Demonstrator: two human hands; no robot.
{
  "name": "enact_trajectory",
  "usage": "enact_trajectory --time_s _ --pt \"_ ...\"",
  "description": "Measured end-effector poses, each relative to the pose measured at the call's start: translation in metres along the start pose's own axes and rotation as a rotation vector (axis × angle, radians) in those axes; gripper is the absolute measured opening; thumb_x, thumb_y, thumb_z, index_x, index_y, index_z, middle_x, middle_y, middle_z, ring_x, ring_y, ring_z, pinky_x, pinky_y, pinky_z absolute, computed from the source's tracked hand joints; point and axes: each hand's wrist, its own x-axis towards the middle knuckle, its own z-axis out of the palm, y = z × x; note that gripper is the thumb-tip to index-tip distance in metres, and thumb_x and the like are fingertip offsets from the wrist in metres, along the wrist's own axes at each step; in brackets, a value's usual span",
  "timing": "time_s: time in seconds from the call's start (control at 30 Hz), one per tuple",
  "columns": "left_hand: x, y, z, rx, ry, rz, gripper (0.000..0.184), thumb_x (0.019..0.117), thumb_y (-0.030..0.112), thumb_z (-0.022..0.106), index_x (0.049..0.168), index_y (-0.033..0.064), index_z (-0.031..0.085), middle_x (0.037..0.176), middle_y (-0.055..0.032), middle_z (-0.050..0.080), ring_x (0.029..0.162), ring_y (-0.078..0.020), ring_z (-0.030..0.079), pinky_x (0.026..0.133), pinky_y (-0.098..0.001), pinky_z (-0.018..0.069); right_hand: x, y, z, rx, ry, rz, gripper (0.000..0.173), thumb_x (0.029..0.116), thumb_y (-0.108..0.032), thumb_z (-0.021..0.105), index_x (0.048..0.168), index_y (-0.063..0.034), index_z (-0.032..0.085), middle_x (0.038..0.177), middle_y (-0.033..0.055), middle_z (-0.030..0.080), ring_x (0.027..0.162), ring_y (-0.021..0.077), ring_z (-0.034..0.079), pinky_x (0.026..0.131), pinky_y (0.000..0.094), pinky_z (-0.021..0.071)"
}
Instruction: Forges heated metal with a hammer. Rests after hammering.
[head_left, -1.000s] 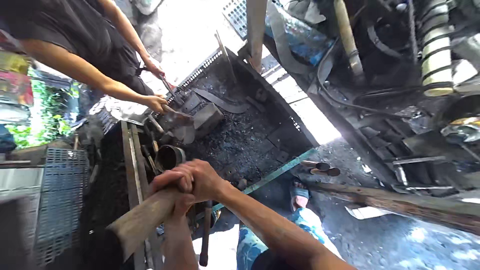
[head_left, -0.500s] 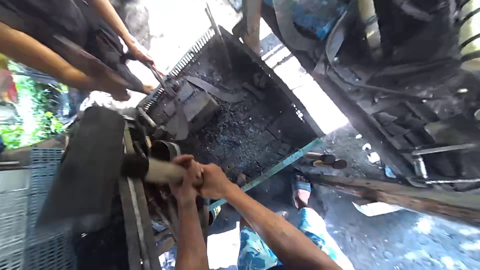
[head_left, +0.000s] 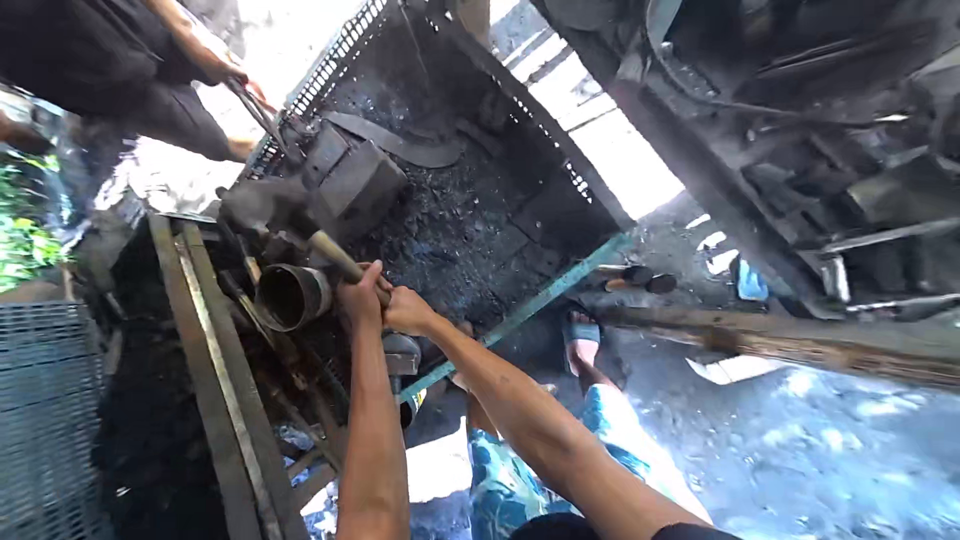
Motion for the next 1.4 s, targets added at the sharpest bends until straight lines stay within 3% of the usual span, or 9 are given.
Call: enact_trajectory --time_s 0.23,0.37,0.5,0.63,0.87,1.13,1.23,1.33,1.4 --pt "-0.140 0.192 -0.050 -0.173 -0.230 0.687 0.046 0.0812 0.026 0.087 0.119 0.0102 0.067 0.080 -0.0045 0.069 0.067 -0.0162 0.065 0.067 -0.0361 0.0594 -0.137 -0.157 0.004 -0.132 0.077 -0.681 0.046 0.0720 -0.035 0.083 0.113 -0.0165 0.073 0.100 0.0010 0.076 0.095 0.0178 0.072 0.082 0.0524 0.0606" --pt "-0.099 0.264 -0.059 -0.099 -0.322 0.954 0.036 0.0884 0.035 0.081 0.117 0.0184 0.067 0.075 0.0046 0.065 0.065 -0.0122 0.062 0.068 -0.0345 0.0585 -0.108 -0.239 -0.019 -0.233 0.183 -0.937 0.038 0.0637 -0.025 0.088 0.096 -0.0136 0.071 0.085 0.0015 0.072 0.082 0.0198 0.070 0.068 0.0506 0.0584" --pt "-0.007 0.129 -0.032 -0.167 -0.160 0.631 0.032 0.0924 0.028 0.076 0.118 0.0140 0.063 0.091 0.0028 0.068 0.072 -0.0087 0.064 0.068 -0.0279 0.0583 -0.018 -0.132 -0.019 -0.176 0.123 -0.515 0.036 0.0739 -0.026 0.085 0.106 -0.0166 0.071 0.088 0.0045 0.073 0.082 0.0227 0.071 0.068 0.0556 0.0588" --pt "0.009 -0.012 -0.016 -0.319 -0.134 0.050 0.022 0.0989 0.028 0.062 0.109 0.0097 0.063 0.067 -0.0004 0.059 0.056 -0.0153 0.061 0.060 -0.0387 0.0585 -0.005 -0.014 0.001 -0.145 0.030 0.017 0.030 0.0773 -0.036 0.076 0.090 -0.0103 0.069 0.083 0.0117 0.070 0.077 0.0303 0.069 0.066 0.0587 0.0560" --pt "-0.157 0.196 -0.087 -0.424 -0.121 0.706 0.025 0.0917 0.020 0.074 0.111 0.0066 0.065 0.069 -0.0061 0.063 0.057 -0.0190 0.061 0.058 -0.0376 0.0563 -0.148 -0.160 0.035 -0.311 -0.003 -0.679 0.055 0.0712 -0.038 0.082 0.117 -0.0124 0.066 0.097 0.0085 0.074 0.091 0.0279 0.072 0.076 0.0566 0.0577" --pt "-0.164 0.409 -0.117 -0.072 -0.170 1.133 0.043 0.0877 0.043 0.076 0.110 0.0084 0.065 0.079 -0.0020 0.068 0.068 -0.0194 0.067 0.068 -0.0378 0.0605 -0.132 -0.365 0.044 -0.255 0.420 -1.335 0.050 0.0558 -0.039 0.088 0.098 -0.0184 0.069 0.078 -0.0039 0.067 0.069 0.0135 0.065 0.055 0.0405 0.0524" --pt "-0.085 0.348 -0.098 -0.154 -0.270 1.043 0.048 0.0845 0.046 0.078 0.115 0.0117 0.063 0.083 0.0016 0.066 0.070 -0.0144 0.063 0.067 -0.0325 0.0564 -0.061 -0.315 0.022 -0.252 0.449 -1.171 0.060 0.0578 -0.040 0.089 0.111 -0.0177 0.072 0.089 -0.0015 0.072 0.080 0.0156 0.069 0.066 0.0440 0.0562" --pt "-0.015 0.160 -0.047 -0.217 -0.119 0.533 0.037 0.0905 0.033 0.075 0.118 0.0116 0.062 0.092 0.0025 0.068 0.076 -0.0079 0.065 0.072 -0.0277 0.0585 -0.021 -0.156 -0.001 -0.269 0.267 -0.532 0.060 0.0763 -0.031 0.086 0.132 -0.0216 0.065 0.103 0.0056 0.075 0.092 0.0258 0.072 0.075 0.0567 0.0602" --pt "0.015 0.032 -0.016 -0.176 -0.037 0.213 0.027 0.0986 0.034 0.066 0.109 0.0087 0.065 0.077 0.0012 0.066 0.061 -0.0098 0.063 0.060 -0.0314 0.0585 0.007 -0.041 0.004 -0.138 0.138 -0.180 0.040 0.0828 -0.035 0.078 0.119 -0.0214 0.070 0.097 0.0091 0.073 0.088 0.0289 0.071 0.075 0.0605 0.0573"
